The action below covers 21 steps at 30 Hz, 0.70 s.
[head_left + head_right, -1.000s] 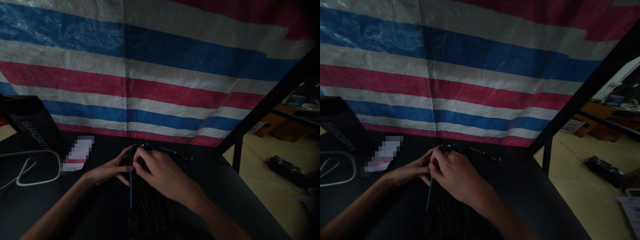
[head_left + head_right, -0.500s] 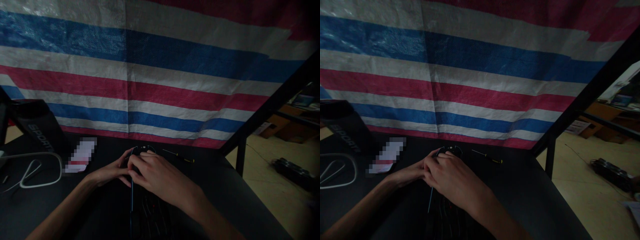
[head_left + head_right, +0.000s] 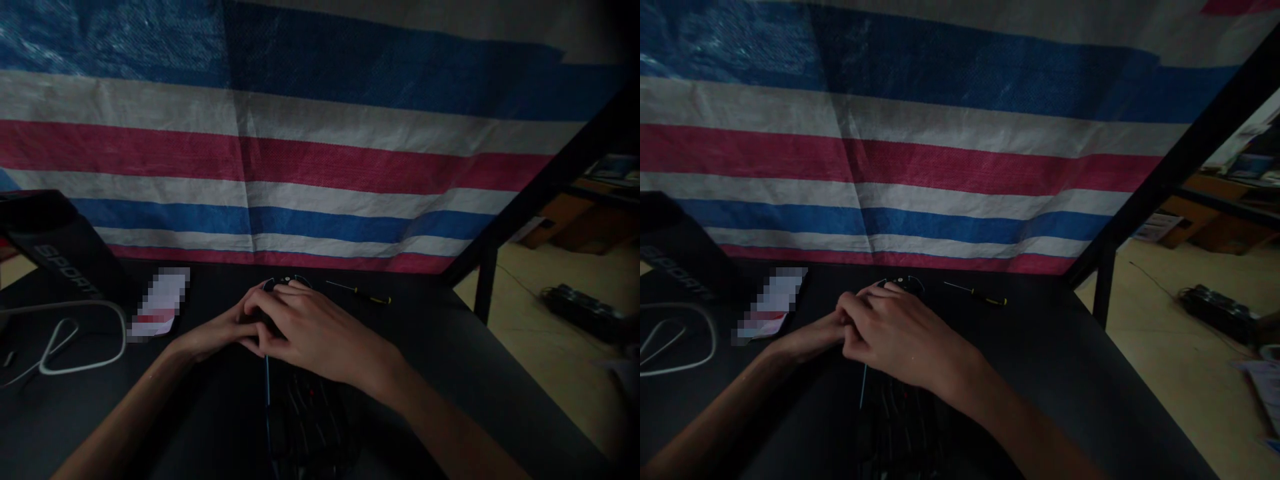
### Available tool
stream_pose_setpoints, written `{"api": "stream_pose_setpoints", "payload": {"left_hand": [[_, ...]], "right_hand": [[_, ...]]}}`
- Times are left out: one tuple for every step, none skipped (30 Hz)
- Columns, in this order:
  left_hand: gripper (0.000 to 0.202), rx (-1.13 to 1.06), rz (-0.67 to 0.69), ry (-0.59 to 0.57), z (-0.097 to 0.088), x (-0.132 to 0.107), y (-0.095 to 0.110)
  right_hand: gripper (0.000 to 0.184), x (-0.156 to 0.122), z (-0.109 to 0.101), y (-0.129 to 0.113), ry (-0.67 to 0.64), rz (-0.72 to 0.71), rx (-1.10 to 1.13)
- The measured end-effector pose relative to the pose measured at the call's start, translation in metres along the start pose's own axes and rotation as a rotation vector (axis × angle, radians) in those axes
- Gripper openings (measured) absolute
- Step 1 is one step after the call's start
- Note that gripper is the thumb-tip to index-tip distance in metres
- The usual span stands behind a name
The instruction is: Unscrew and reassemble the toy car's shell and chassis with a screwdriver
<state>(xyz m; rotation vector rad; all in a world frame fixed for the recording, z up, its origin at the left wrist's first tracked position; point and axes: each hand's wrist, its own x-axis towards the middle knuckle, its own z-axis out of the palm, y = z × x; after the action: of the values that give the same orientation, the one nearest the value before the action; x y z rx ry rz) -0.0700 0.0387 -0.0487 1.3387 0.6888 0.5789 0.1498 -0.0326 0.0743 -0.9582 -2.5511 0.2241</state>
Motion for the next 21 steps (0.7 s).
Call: {"api": "stream_pose_setpoints", "payload": {"left_hand": [[0.085, 0.003, 0.007, -0.022, 0.000, 0.000, 0.001], [0.085, 0.001, 0.016, -0.038, 0.000, 0.000, 0.002], [0.085, -0.004, 0.022, -0.044, 0.001, -0.001, 0.002], [0.085, -0.009, 0.021, -0.042, 0.001, -0.001, 0.003], [0.087, -0.014, 0.013, -0.033, 0.002, -0.002, 0.004], [0.089, -0.015, -0.001, -0.021, 0.004, -0.002, 0.006], [0.092, -0.013, -0.015, -0.011, 0.005, -0.003, 0.007], [0.093, -0.007, -0.025, -0.009, 0.006, -0.003, 0.009], [0.092, 0.000, -0.026, -0.010, 0.008, -0.003, 0.011], [0.090, 0.007, -0.019, -0.012, 0.008, -0.003, 0.012], [0.087, 0.014, -0.011, -0.014, 0.009, -0.002, 0.014], [0.085, 0.020, -0.010, -0.016, 0.009, -0.002, 0.015], [0.084, 0.026, -0.017, -0.017, 0.009, -0.002, 0.015], [0.083, 0.028, -0.027, -0.017, 0.009, -0.001, 0.015], [0.084, 0.027, -0.035, -0.021, 0.008, -0.001, 0.015], [0.085, 0.023, -0.036, -0.030, 0.008, 0.000, 0.014], [0.087, 0.015, -0.028, -0.038, 0.007, 0.000, 0.014], [0.089, 0.003, -0.016, -0.042, 0.007, 0.000, 0.013], [0.090, -0.008, -0.008, -0.043, 0.007, 0.001, 0.012], [0.091, -0.016, -0.009, -0.038, 0.007, 0.001, 0.012], [0.092, -0.019, -0.018, -0.027, 0.007, 0.001, 0.012]], "right_hand": [[0.021, 0.000, -0.001, 0.001, 0.001, 0.001, 0.017], [0.023, -0.001, -0.002, 0.002, 0.003, 0.015, 0.019], [0.023, -0.001, -0.003, 0.002, 0.009, 0.036, 0.007], [0.022, -0.002, -0.003, 0.003, 0.010, 0.058, -0.012], [0.022, -0.003, -0.003, 0.003, 0.006, 0.072, -0.027], [0.023, -0.003, -0.003, 0.003, -0.002, 0.077, -0.031], [0.022, -0.004, -0.003, 0.003, -0.006, 0.074, -0.023], [0.020, -0.004, -0.002, 0.003, -0.007, 0.066, -0.008], [0.021, -0.004, -0.002, 0.004, -0.006, 0.058, 0.009], [0.024, -0.003, -0.001, 0.004, -0.003, 0.056, 0.019], [0.025, -0.003, -0.001, 0.004, 0.004, 0.068, 0.016], [0.023, -0.003, 0.000, 0.004, 0.012, 0.091, -0.002], [0.022, -0.002, 0.000, 0.005, 0.017, 0.115, -0.025], [0.021, -0.002, 0.001, 0.006, 0.020, 0.131, -0.043], [0.020, -0.002, 0.001, 0.007, 0.021, 0.136, -0.050], [0.020, -0.002, 0.000, 0.008, 0.022, 0.127, -0.045], [0.019, -0.002, 0.000, 0.009, 0.022, 0.107, -0.030], [0.019, -0.002, -0.001, 0.010, 0.018, 0.079, -0.009], [0.020, -0.002, -0.001, 0.011, 0.016, 0.056, 0.012], [0.019, -0.003, -0.002, 0.011, 0.015, 0.041, 0.023], [0.017, -0.003, -0.003, 0.012, 0.011, 0.039, 0.023]]}}
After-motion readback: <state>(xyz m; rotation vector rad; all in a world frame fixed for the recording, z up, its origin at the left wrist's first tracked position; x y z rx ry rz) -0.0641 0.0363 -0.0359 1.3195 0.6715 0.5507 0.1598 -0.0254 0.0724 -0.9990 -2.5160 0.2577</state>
